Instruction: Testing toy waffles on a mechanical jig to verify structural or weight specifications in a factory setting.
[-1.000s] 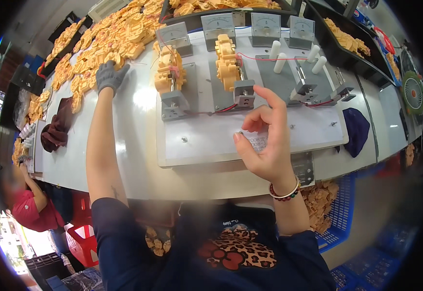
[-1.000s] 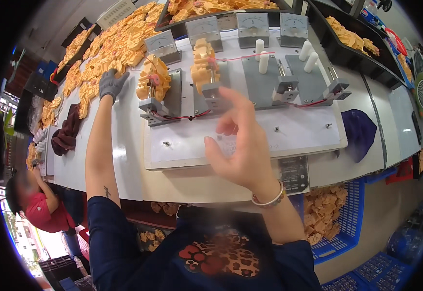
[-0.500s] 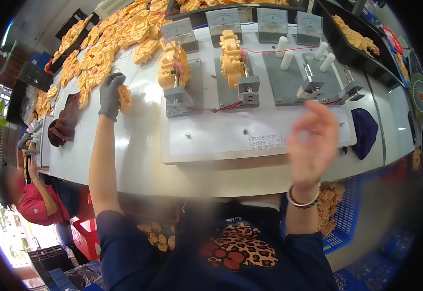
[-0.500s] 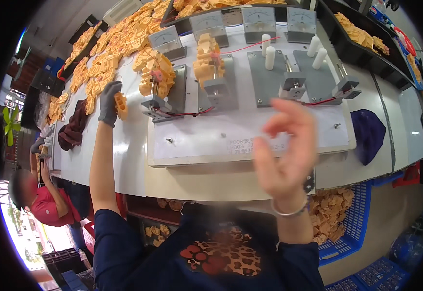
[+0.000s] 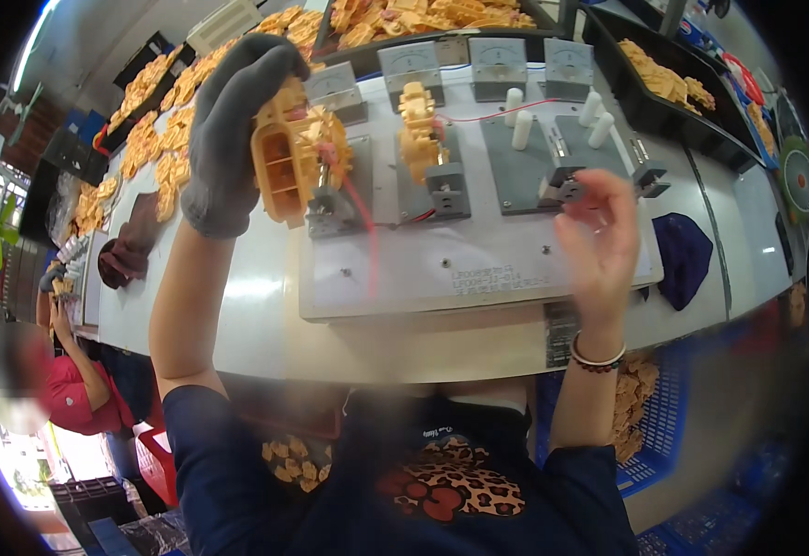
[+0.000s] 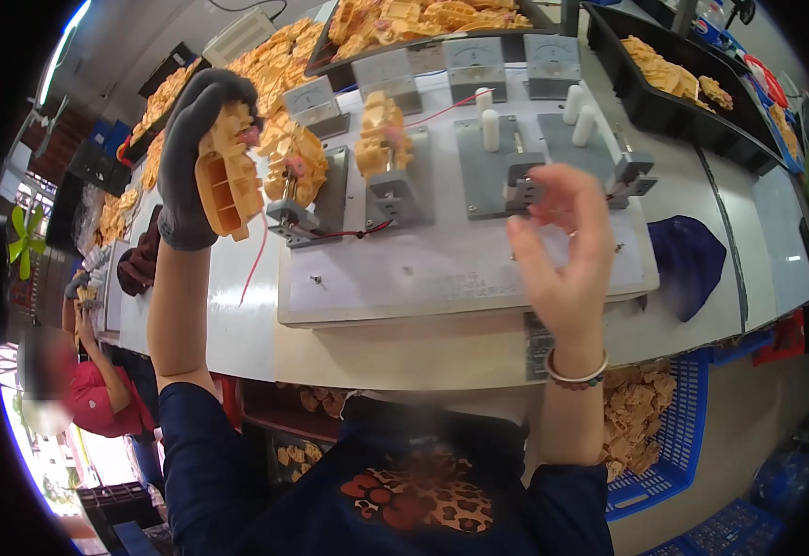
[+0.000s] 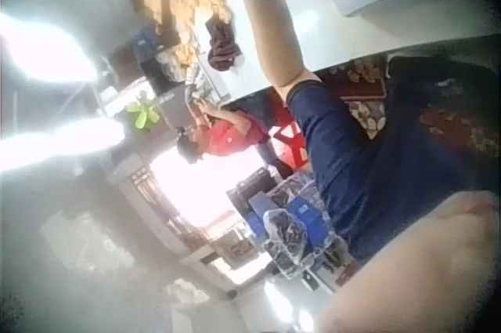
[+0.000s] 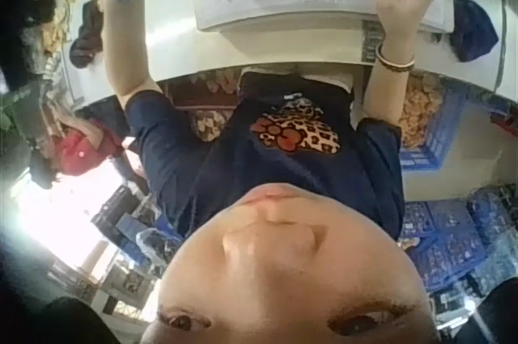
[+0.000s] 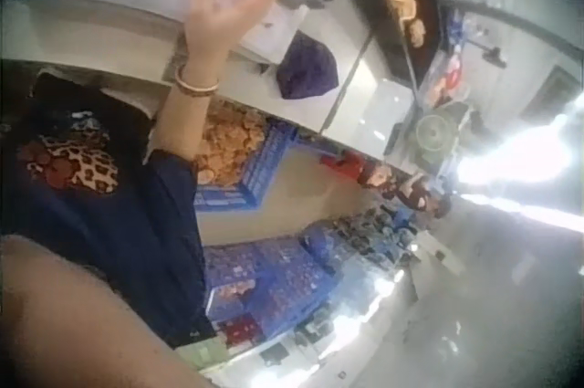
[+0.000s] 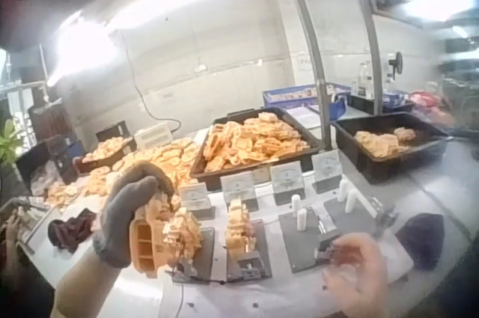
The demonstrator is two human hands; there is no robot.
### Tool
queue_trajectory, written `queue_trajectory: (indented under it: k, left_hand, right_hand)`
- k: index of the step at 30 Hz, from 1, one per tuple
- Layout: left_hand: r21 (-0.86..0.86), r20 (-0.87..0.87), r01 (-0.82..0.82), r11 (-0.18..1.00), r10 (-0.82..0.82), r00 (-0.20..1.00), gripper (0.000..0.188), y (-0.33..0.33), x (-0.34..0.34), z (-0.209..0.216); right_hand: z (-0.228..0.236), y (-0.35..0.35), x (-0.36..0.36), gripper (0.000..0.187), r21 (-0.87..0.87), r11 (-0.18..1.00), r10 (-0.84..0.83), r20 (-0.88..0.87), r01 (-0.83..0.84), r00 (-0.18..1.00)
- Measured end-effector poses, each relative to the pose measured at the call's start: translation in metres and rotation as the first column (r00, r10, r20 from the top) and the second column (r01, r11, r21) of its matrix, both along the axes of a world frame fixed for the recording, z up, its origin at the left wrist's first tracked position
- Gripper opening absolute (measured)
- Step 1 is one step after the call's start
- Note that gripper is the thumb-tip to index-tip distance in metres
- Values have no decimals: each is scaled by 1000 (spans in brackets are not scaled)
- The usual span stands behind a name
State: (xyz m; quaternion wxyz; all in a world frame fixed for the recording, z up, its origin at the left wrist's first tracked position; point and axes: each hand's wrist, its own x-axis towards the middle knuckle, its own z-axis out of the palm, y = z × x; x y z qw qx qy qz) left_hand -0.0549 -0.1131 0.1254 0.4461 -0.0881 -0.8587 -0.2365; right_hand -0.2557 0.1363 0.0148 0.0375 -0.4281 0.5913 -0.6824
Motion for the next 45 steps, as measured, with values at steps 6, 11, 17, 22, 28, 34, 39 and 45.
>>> queue_trajectory:
  k: [6, 11, 17, 22, 28, 34, 39, 45]
  left_hand:
    - [65, 149, 45, 997, -54, 987, 34, -15, -93, 14]
    - [296, 351, -373, 879, 263, 899, 26, -12, -196, 8]
    - [-301, 94, -344, 889, 387, 917, 32, -16, -230, -23]
    - [-209, 164, -26, 977, 61, 985, 29, -2, -221, -20]
    - [295, 420, 313, 903, -417, 806, 29, 8, -183, -5]
    - [285, 462, 273, 919, -381, 801, 34, 20, -172, 8]
    - [574, 423, 263, 775, -556, 715, 43, 40, -188, 4]
    - [891, 110, 177, 419, -576, 810, 40, 30, -200, 13]
  right_hand:
    - [-5, 7, -1, 43, 25, 1000, 22, -186, -17, 982]
    - [-4, 10, -6, 36, -5, 997, 73, -241, -77, 968]
    - [-3, 7, -3, 37, -41, 994, 93, -173, -101, 981]
    - [-3, 8, -2, 38, -34, 994, 92, -179, -99, 980]
    - [-3, 8, -1, 39, -27, 996, 83, -163, -88, 983]
    - [-3, 9, -2, 42, -21, 997, 64, -201, -70, 977]
    - [-5, 9, -3, 42, -8, 998, 63, -204, -66, 977]
    - [-5, 8, -1, 41, -23, 998, 48, -211, -54, 976]
